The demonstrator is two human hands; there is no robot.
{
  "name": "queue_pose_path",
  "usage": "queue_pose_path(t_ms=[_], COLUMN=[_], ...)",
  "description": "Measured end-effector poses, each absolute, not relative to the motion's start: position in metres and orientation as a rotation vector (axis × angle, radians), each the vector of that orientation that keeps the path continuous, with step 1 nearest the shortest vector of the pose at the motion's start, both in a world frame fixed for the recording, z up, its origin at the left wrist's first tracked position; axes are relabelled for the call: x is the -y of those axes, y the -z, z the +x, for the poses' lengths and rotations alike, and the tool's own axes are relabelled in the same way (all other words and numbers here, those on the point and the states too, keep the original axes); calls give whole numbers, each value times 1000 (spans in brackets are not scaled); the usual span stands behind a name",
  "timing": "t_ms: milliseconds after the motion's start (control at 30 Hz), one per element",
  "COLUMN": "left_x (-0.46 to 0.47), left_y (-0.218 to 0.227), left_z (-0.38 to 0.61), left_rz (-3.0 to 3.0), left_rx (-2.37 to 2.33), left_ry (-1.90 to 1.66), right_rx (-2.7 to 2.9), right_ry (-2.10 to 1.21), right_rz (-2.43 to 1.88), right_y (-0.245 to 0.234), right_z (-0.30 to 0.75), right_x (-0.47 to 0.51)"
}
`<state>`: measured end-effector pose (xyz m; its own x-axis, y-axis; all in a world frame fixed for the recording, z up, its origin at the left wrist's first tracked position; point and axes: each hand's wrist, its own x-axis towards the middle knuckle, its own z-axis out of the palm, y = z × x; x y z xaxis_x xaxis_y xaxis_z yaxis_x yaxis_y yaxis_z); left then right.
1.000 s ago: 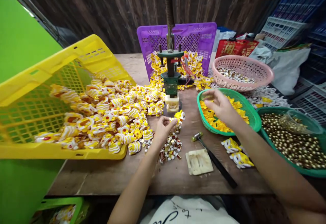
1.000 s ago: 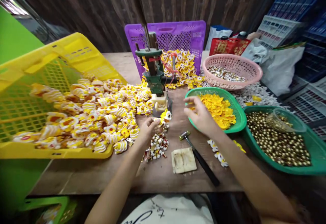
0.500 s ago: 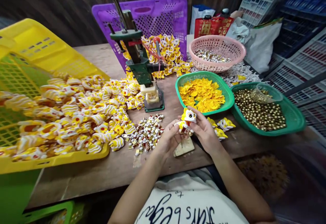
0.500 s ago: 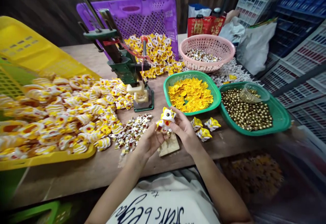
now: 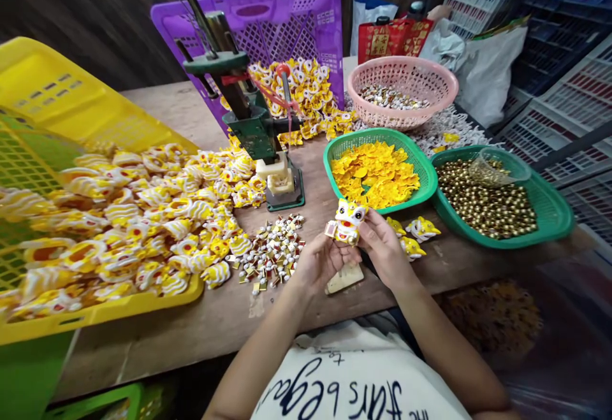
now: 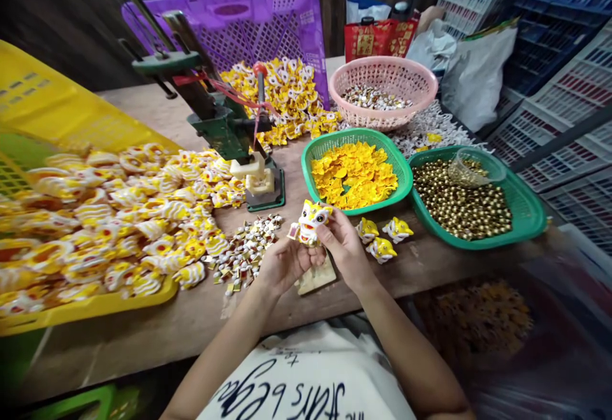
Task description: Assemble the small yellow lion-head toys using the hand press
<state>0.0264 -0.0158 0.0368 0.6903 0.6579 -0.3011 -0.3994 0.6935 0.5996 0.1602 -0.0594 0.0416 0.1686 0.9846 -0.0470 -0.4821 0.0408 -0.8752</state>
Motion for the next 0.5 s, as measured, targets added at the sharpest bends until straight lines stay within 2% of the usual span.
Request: queue_pose_path(t_ms=[100,367,500], left_x=[12,7,8], left_y=[-35,-41,-46], left_z=[29,38,37], left_rz=[522,560,643], left_rx=[-560,-629,-648], left_ry=[-647,-775,-836], right_rx=[850,1339,1558], right_ry=[-1141,-400,-190], right_rz=[-1010,-1259,-1280], right_y=[-43,-35,-36], right_z=[159,158,163], right_x=[61,68,71])
